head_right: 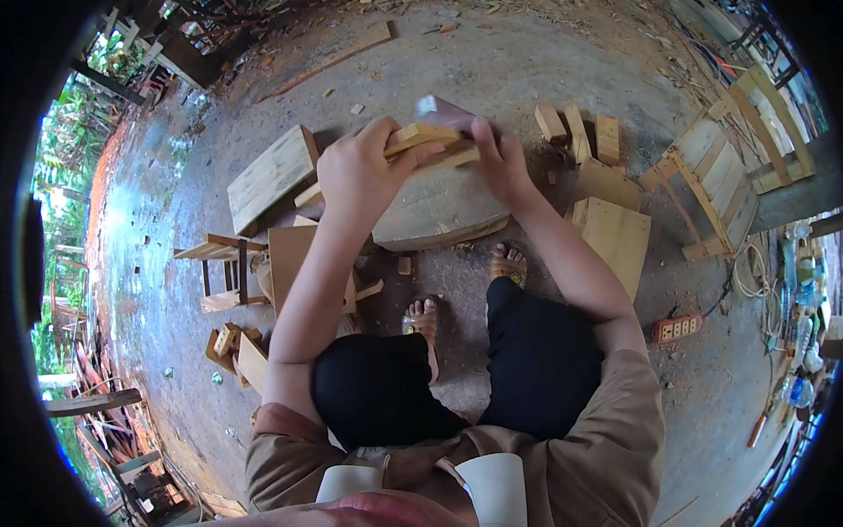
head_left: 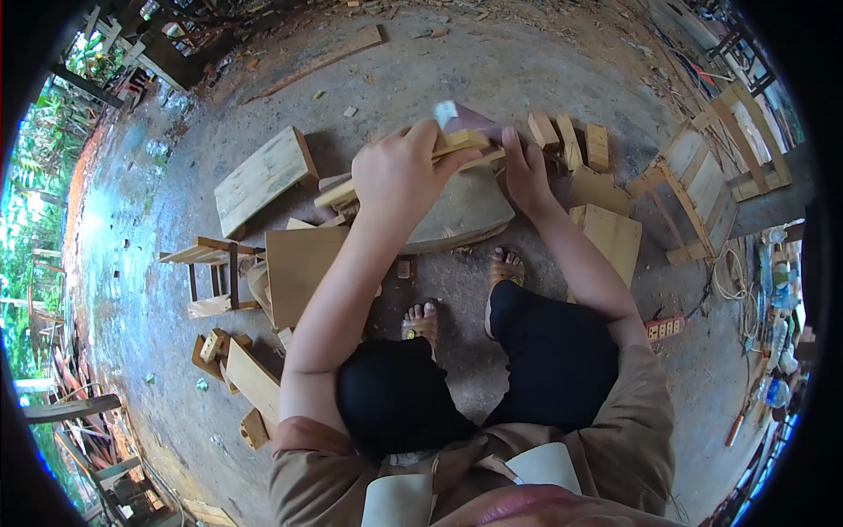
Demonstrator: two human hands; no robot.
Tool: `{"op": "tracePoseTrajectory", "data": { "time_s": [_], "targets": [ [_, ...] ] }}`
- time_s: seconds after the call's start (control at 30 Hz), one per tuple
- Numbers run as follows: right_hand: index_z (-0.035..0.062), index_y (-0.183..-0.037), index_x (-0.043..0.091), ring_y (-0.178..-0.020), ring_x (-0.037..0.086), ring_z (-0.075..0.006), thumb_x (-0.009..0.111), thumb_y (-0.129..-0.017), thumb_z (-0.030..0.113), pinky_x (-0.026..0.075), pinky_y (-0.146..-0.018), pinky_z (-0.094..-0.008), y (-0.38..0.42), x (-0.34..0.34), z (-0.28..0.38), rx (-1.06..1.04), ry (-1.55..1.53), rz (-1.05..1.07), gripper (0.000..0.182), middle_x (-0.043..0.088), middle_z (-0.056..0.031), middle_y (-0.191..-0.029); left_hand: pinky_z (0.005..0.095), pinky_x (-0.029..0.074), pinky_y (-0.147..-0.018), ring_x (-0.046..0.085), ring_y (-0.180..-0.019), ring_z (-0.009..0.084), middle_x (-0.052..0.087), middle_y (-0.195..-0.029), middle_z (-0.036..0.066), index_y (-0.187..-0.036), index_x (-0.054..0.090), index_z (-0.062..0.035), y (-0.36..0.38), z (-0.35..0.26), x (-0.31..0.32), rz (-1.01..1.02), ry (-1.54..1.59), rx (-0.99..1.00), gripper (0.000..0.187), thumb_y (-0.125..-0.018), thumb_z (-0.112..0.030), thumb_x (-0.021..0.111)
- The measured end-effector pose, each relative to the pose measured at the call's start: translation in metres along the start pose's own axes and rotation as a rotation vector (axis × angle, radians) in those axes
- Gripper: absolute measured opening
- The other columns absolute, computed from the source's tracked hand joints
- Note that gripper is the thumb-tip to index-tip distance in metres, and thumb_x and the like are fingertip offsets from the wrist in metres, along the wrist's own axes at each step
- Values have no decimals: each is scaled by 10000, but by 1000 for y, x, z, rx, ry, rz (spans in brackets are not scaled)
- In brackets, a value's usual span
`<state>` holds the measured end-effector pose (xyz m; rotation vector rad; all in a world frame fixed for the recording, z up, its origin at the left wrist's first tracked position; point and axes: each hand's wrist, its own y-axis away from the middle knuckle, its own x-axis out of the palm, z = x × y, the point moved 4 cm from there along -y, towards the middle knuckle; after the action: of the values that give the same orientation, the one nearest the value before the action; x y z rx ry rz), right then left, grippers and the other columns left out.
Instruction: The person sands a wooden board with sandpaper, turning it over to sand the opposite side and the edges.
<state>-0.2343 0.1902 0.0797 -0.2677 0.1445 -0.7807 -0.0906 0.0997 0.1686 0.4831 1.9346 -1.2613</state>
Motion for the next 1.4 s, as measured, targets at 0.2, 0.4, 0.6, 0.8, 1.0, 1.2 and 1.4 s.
{"op": "tracePoseTrajectory", "data": {
  "time_s": [0.2, 0.4, 0.6, 0.8, 1.0, 1.2, 1.4],
  "targets": [
    [-37, -914, 592, -783, 558, -156, 389, -887, 405, 426, -714, -294, -1, -48, -108, 199, 406, -89, 487, 611, -127, -836, 292, 414, -444, 528, -443, 188, 536, -517, 43, -675, 574, -74, -6, 13, -4, 24, 141, 123, 411, -588, -444, 732],
    [-30, -930, 595, -847, 566, -219, 349, -893, 408, 401, -786, -332, 1, 8, -4, 25, 86, 94, 503, 604, -189, -838, 279, 403, -430, 521, -440, 187, 513, -495, 14, -615, 551, -89, -5, 47, -2, -133, 224, 193, 422, -539, -448, 760],
    [27, -942, 608, -874, 567, -286, 333, -892, 415, 393, -828, -330, 0, 9, -12, -237, 465, 94, 478, 594, -197, -873, 255, 403, -430, 528, -441, 145, 522, -500, 7, -611, 566, -78, 3, 53, -3, -113, 278, 143, 408, -518, -404, 793],
    [-3, -937, 601, -877, 577, -319, 327, -882, 456, 419, -778, -351, 2, -57, -126, 203, 484, 61, 537, 600, -211, -877, 250, 406, -444, 534, -456, 117, 568, -542, 36, -713, 628, -27, 3, 66, 3, 100, 389, -54, 413, -575, -387, 779],
    [-51, -887, 581, -767, 584, -215, 391, -880, 420, 413, -700, -327, 4, -57, -147, 374, 487, 7, 507, 604, -151, -745, 263, 426, -545, 551, -552, 136, 606, -632, 95, -801, 639, 6, 0, 82, -3, 15, 386, -451, 349, -723, -332, 682],
    [-78, -841, 564, -694, 578, -283, 409, -884, 355, 414, -656, -354, -1, -73, -128, 99, 334, -372, 462, 576, -211, -693, 281, 411, -550, 515, -554, 138, 585, -623, 93, -810, 618, 21, 4, 73, -14, 9, 325, -434, 355, -762, -329, 649],
    [-66, -879, 565, -730, 541, -164, 396, -898, 328, 410, -658, -319, -1, -59, -94, 86, 207, -455, 429, 597, -146, -757, 299, 410, -552, 508, -555, 165, 576, -632, 115, -811, 603, 31, 3, 66, -12, 31, 366, -494, 365, -806, -334, 595]
  ]
}}
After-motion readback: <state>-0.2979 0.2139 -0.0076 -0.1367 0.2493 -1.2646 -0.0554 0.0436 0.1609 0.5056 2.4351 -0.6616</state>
